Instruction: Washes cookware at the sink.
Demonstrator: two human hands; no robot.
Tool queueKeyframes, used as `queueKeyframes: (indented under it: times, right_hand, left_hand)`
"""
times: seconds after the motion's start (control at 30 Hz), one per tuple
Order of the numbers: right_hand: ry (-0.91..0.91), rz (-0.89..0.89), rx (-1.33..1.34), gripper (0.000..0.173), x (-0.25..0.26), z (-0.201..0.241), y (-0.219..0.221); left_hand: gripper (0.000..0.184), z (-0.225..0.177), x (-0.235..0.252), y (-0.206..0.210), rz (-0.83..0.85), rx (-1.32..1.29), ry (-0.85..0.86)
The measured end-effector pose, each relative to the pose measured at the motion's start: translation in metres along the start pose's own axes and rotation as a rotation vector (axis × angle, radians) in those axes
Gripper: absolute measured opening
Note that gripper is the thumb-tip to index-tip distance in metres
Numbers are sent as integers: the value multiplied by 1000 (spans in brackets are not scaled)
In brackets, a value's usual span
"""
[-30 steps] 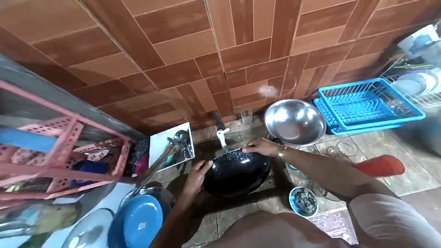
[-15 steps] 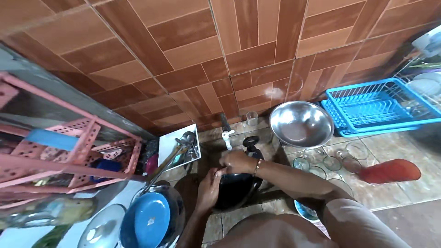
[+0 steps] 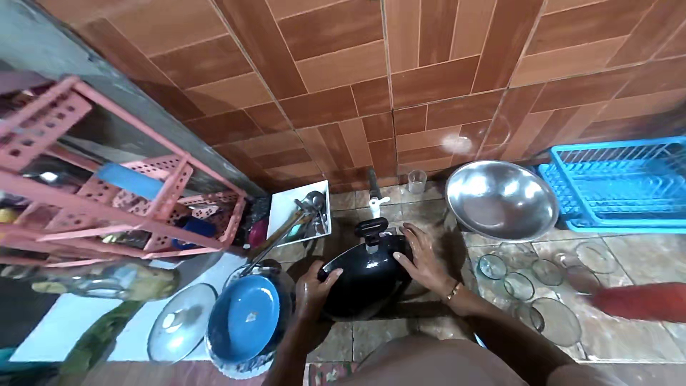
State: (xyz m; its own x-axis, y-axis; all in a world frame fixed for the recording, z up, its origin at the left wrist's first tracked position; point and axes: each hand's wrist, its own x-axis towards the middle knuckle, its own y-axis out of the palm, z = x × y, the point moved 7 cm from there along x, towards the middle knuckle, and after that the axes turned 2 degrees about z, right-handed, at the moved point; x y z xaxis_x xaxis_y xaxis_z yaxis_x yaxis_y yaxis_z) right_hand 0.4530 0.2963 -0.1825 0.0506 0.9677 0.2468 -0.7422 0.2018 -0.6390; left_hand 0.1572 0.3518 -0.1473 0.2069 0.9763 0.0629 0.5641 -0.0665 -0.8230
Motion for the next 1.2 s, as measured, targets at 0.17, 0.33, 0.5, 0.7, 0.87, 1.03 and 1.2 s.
queueKeyframes:
  times: [0.17,0.33,0.5,0.7,0.87,1.03,1.2]
  right_hand:
    - [69,292,33,64,21,-11,25]
    - [-78,248,1,55,22,17,37]
    - [-143,76,124,57,11,13,44]
    - [149,156,480,66,2,-54,78]
    - [296,269,758,62,16,-58,94]
    - [517,277,1105,53,23,-45,109]
    - [725,342,1131,40,45,-62,152]
  left_hand:
    - [93,-61,25,4,363,338,-123]
    - [83,-120,40,29,464,549,-173]
    - [80,-108,31,17,434,516,-205]
    - [55,-44,8,-40,-36,-50,-201]
    - [56,-36,-12,-59,-173,-125,-92]
    - [64,-42,-52,-106,-297,-196,-186]
    - [47,-28,-58,-116,-461,-390,-348]
